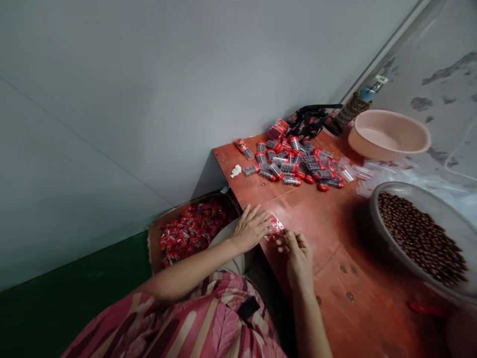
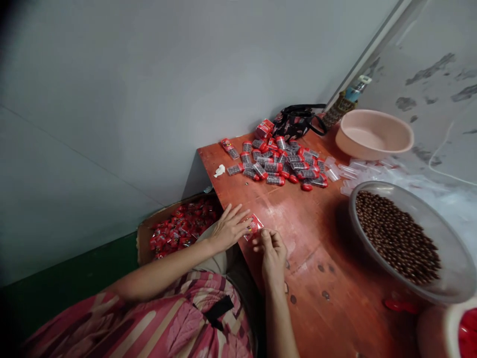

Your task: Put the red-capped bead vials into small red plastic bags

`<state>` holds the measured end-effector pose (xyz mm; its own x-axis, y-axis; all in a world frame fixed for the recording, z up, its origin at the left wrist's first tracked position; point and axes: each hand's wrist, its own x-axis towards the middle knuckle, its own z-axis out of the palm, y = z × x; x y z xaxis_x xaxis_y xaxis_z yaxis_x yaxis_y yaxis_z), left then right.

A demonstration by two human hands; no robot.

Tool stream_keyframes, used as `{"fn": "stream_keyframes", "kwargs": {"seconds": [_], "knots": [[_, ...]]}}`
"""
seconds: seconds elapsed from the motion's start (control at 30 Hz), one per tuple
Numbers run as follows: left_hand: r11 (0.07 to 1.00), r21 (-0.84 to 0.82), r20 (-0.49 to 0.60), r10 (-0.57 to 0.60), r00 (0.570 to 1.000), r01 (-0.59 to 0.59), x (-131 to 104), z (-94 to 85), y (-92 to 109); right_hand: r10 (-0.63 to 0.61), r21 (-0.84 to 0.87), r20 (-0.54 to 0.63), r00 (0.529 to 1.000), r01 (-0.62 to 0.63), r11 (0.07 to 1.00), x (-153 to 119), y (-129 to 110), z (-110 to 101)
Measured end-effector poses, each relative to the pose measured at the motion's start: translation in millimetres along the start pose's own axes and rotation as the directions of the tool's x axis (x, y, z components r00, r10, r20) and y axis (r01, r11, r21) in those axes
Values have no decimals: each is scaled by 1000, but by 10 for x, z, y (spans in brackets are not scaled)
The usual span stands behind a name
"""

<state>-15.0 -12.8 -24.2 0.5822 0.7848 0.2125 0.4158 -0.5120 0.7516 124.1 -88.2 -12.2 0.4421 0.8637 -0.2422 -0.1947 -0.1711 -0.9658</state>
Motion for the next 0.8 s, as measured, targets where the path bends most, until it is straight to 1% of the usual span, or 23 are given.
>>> {"fn": "stream_keyframes", "kwargs": {"seconds": [0.07,0.2,0.3,0.33,0.4,0.47,0.53,0.6,0.67,0.73,0.8], "knots": [[1000,2,-19,-8,1000,8,27,59,-23,-11,-23,-2,1000,11,1000,-14,-6,-4],[997,-61,-57,-45,997,42,17,111,-58,-64,-101,-17,998,62,993,15,1,-28],[993,-107,-99,-56,993,45,8,143,-46,-101,-138,-71,992,91,986,60,31,-22],[992,-121,-122,-56,991,41,6,151,-30,-105,-135,-90,990,92,987,78,39,-12],[988,-152,-168,-47,985,21,4,151,23,-75,-92,-82,994,68,993,120,39,14],[980,-199,-189,-36,981,-2,10,117,101,-28,-19,-26,999,28,999,172,6,39],[958,-285,-182,-71,981,17,28,50,178,-14,42,20,1000,13,999,232,-59,52],[904,-415,-136,-171,976,101,55,-29,219,-29,54,64,998,26,998,298,-140,51],[826,-522,-18,-259,966,212,84,-95,205,-16,26,165,986,12,1000,369,-218,44],[732,-602,115,-315,942,318,104,-136,144,33,-37,286,958,-24,999,448,-279,44],[608,-682,203,-377,904,407,106,-156,66,76,-129,382,921,-28,991,549,-325,72]]}}
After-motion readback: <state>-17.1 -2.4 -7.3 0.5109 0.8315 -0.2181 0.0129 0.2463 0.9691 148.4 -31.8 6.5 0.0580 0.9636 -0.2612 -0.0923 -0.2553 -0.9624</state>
